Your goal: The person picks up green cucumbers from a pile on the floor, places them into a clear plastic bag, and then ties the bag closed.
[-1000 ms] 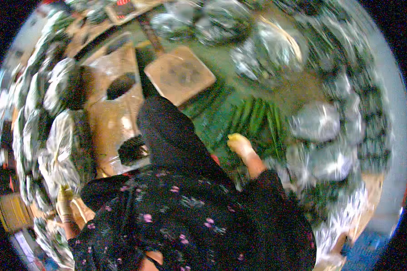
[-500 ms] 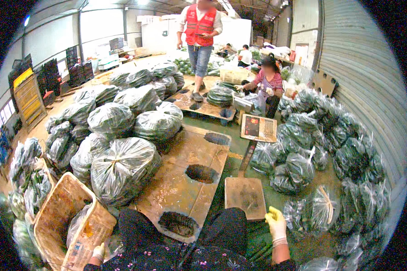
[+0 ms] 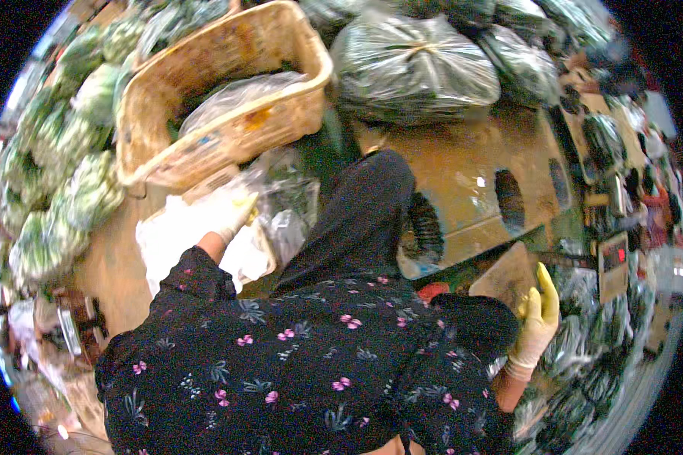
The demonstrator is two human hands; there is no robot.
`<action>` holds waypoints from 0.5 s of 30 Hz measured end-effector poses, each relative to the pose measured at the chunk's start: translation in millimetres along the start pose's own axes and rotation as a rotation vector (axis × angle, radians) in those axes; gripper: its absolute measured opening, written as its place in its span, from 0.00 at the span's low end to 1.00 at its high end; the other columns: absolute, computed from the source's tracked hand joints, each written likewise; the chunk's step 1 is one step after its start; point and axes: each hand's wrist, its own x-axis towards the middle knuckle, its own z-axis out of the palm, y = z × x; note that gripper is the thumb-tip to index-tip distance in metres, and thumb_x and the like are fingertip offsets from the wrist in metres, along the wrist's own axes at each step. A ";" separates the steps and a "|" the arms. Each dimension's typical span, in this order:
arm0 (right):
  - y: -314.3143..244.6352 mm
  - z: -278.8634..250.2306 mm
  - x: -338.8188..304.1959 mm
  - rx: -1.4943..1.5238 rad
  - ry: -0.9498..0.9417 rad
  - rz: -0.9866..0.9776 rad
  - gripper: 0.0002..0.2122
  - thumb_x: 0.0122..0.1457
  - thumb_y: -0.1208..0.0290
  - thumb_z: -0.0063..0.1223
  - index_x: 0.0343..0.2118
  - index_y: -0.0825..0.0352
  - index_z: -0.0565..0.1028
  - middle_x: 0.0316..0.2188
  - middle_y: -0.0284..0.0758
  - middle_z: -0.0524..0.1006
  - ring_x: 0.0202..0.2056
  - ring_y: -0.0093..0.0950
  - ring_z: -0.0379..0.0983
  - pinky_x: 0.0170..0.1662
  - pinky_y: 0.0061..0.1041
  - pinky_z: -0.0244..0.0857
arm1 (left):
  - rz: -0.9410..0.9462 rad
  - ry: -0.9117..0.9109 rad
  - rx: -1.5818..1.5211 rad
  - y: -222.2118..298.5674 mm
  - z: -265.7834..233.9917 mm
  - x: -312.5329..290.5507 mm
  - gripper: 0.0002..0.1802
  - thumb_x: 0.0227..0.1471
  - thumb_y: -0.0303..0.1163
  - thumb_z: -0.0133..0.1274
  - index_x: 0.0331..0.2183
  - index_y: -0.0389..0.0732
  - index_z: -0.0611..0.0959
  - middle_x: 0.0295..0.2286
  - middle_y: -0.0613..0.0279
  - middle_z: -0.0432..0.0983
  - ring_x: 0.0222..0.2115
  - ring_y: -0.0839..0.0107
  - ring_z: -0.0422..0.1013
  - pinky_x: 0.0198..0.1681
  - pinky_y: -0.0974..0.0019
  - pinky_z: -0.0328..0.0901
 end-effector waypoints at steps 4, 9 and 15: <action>9.4 6.9 -1.2 0.033 -0.036 0.002 0.16 0.57 0.78 0.43 0.50 0.68 0.67 0.48 0.29 0.69 0.25 0.11 0.59 0.30 0.09 0.56 | -0.281 0.001 -0.288 -33.4 9.2 -12.2 0.23 0.53 0.52 0.41 0.28 0.43 0.79 0.20 0.61 0.74 0.21 0.69 0.68 0.28 0.65 0.64; 2.4 4.5 -7.7 -0.027 -0.053 0.016 0.16 0.58 0.76 0.42 0.51 0.67 0.67 0.38 0.26 0.72 0.26 0.12 0.59 0.32 0.11 0.57 | -0.457 0.043 0.005 51.0 -33.6 -46.1 0.21 0.54 0.51 0.42 0.27 0.44 0.79 0.19 0.63 0.73 0.20 0.72 0.66 0.26 0.68 0.63; 4.2 3.0 -9.9 -0.119 -0.039 0.052 0.17 0.58 0.76 0.43 0.51 0.68 0.66 0.35 0.25 0.71 0.27 0.13 0.60 0.33 0.11 0.57 | -0.137 -0.227 -0.211 49.8 -11.2 -29.0 0.32 0.44 0.56 0.51 0.35 0.34 0.77 0.29 0.48 0.75 0.34 0.57 0.71 0.41 0.62 0.63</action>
